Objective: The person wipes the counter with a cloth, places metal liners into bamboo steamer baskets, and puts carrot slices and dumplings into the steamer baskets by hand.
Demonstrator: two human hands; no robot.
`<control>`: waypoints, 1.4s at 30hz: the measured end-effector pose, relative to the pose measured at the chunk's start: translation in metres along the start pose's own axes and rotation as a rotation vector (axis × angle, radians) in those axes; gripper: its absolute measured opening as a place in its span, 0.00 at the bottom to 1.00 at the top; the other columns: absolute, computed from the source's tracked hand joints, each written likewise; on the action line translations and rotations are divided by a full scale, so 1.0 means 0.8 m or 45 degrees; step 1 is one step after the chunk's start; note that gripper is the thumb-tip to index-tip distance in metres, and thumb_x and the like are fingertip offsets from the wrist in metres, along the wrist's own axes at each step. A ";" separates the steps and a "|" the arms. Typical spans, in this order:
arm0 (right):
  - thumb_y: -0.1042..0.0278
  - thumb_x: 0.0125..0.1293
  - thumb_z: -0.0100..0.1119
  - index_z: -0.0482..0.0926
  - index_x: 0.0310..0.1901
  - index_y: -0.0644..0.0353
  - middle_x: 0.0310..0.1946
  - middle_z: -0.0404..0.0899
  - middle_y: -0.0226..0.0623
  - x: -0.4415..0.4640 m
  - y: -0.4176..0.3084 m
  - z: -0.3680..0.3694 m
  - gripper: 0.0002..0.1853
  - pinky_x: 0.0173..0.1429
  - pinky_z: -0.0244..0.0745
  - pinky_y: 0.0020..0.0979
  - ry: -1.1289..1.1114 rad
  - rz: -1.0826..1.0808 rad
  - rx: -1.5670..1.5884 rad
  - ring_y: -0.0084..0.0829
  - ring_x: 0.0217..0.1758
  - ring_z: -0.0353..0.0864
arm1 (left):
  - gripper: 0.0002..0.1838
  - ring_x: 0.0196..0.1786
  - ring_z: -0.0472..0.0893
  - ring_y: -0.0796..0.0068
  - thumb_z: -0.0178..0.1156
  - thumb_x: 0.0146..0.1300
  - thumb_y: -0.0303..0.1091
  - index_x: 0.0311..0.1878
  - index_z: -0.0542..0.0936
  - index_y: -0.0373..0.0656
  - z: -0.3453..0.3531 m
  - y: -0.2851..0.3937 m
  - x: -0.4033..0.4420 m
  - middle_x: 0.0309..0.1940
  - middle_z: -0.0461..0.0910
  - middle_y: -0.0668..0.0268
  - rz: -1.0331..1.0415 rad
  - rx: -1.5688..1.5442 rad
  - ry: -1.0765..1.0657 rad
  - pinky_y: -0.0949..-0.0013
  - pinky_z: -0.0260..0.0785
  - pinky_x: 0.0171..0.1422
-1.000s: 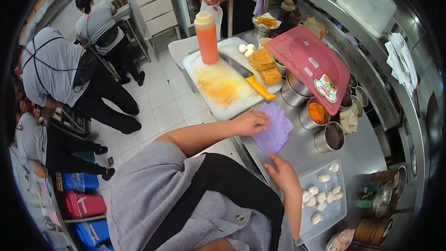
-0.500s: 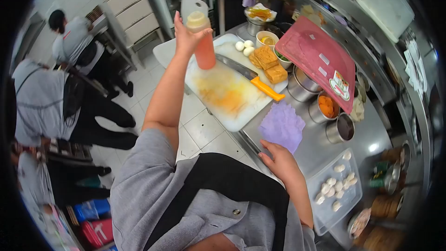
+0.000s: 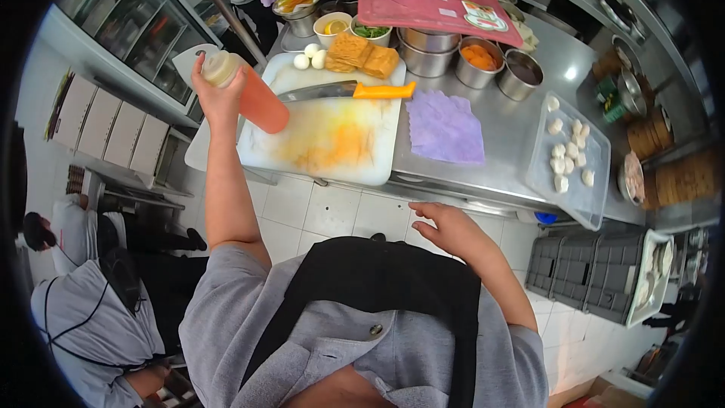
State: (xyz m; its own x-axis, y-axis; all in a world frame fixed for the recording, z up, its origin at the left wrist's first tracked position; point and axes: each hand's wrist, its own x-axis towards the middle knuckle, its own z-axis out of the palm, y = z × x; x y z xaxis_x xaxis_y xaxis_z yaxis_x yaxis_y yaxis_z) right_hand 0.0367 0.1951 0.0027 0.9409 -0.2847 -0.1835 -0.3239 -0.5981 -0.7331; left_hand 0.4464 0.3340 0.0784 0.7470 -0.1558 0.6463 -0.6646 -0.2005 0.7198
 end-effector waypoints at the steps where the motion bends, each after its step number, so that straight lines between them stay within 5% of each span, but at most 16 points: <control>1: 0.63 0.65 0.58 0.75 0.58 0.59 0.50 0.80 0.47 -0.006 0.000 0.006 0.21 0.56 0.75 0.38 0.047 -0.018 0.005 0.46 0.52 0.80 | 0.45 0.57 0.75 0.64 0.74 0.47 0.35 0.67 0.61 0.40 -0.005 0.012 -0.004 0.56 0.72 0.54 0.003 -0.053 -0.029 0.66 0.67 0.62; 6: 0.65 0.64 0.60 0.75 0.58 0.59 0.46 0.82 0.47 -0.034 -0.013 0.025 0.21 0.53 0.76 0.36 0.084 -0.028 0.214 0.43 0.49 0.82 | 0.43 0.56 0.75 0.66 0.75 0.46 0.32 0.65 0.62 0.40 -0.036 0.111 -0.032 0.55 0.70 0.57 0.114 -0.156 -0.176 0.66 0.69 0.61; 11: 0.64 0.67 0.59 0.72 0.62 0.58 0.48 0.81 0.44 -0.060 0.015 0.081 0.23 0.52 0.76 0.33 -0.008 -0.018 0.732 0.33 0.47 0.81 | 0.40 0.54 0.75 0.69 0.73 0.49 0.30 0.64 0.62 0.39 -0.048 0.202 -0.092 0.53 0.71 0.60 0.070 -0.731 -0.435 0.68 0.71 0.58; 12: 0.63 0.70 0.56 0.69 0.65 0.57 0.52 0.79 0.42 -0.066 0.024 0.091 0.23 0.57 0.74 0.30 -0.092 -0.003 0.865 0.29 0.53 0.78 | 0.40 0.54 0.75 0.69 0.73 0.49 0.30 0.64 0.62 0.39 -0.048 0.210 -0.108 0.53 0.71 0.60 0.069 -0.725 -0.469 0.68 0.71 0.58; 14: 0.50 0.72 0.49 0.64 0.68 0.58 0.51 0.78 0.42 -0.082 0.032 0.106 0.28 0.53 0.77 0.36 -0.119 0.072 1.177 0.30 0.51 0.79 | 0.39 0.54 0.75 0.69 0.72 0.50 0.30 0.64 0.61 0.39 -0.044 0.222 -0.144 0.54 0.71 0.59 0.102 -0.834 -0.601 0.67 0.71 0.58; 21: 0.39 0.72 0.39 0.63 0.66 0.57 0.58 0.72 0.47 -0.116 0.085 0.175 0.32 0.55 0.78 0.47 -0.214 0.104 2.588 0.50 0.57 0.77 | 0.49 0.64 0.70 0.58 0.75 0.48 0.43 0.67 0.54 0.44 -0.036 0.228 -0.329 0.62 0.68 0.50 -0.012 -0.723 -1.024 0.56 0.65 0.68; 27: 0.38 0.71 0.43 0.70 0.60 0.56 0.55 0.75 0.44 -0.118 0.146 0.248 0.30 0.54 0.79 0.45 0.019 0.616 2.583 0.47 0.53 0.79 | 0.50 0.65 0.69 0.59 0.77 0.45 0.37 0.66 0.53 0.44 -0.023 0.167 -0.432 0.65 0.64 0.51 -0.027 -0.676 -1.339 0.57 0.65 0.68; 29: 0.38 0.69 0.46 0.70 0.59 0.55 0.54 0.75 0.42 -0.114 0.163 0.263 0.30 0.53 0.80 0.43 0.115 0.760 2.493 0.42 0.51 0.80 | 0.48 0.65 0.69 0.61 0.76 0.46 0.32 0.65 0.53 0.45 -0.020 0.155 -0.445 0.66 0.63 0.52 -0.423 -0.676 -1.501 0.57 0.65 0.68; 36: 0.36 0.67 0.48 0.70 0.60 0.55 0.55 0.74 0.41 -0.055 0.246 0.321 0.32 0.54 0.79 0.43 0.243 0.839 2.512 0.40 0.55 0.78 | 0.47 0.63 0.70 0.64 0.74 0.48 0.29 0.66 0.53 0.45 0.015 0.054 -0.491 0.62 0.67 0.55 -0.361 -0.519 -1.563 0.61 0.64 0.68; 42: 0.35 0.66 0.50 0.67 0.64 0.56 0.60 0.69 0.44 -0.011 0.295 0.384 0.35 0.60 0.73 0.50 0.372 0.818 2.647 0.42 0.64 0.69 | 0.41 0.59 0.73 0.63 0.69 0.54 0.29 0.66 0.54 0.44 0.049 -0.053 -0.483 0.57 0.68 0.60 -0.413 -0.198 -1.338 0.57 0.69 0.63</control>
State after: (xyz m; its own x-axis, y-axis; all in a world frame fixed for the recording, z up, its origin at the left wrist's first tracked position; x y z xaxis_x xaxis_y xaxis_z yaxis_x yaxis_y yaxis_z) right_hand -0.0171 0.2870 -0.3700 0.6780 -0.2514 -0.6907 0.2268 0.9654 -0.1287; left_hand 0.1868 0.3649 -0.2120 0.4801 -0.8751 -0.0616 -0.3749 -0.2681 0.8874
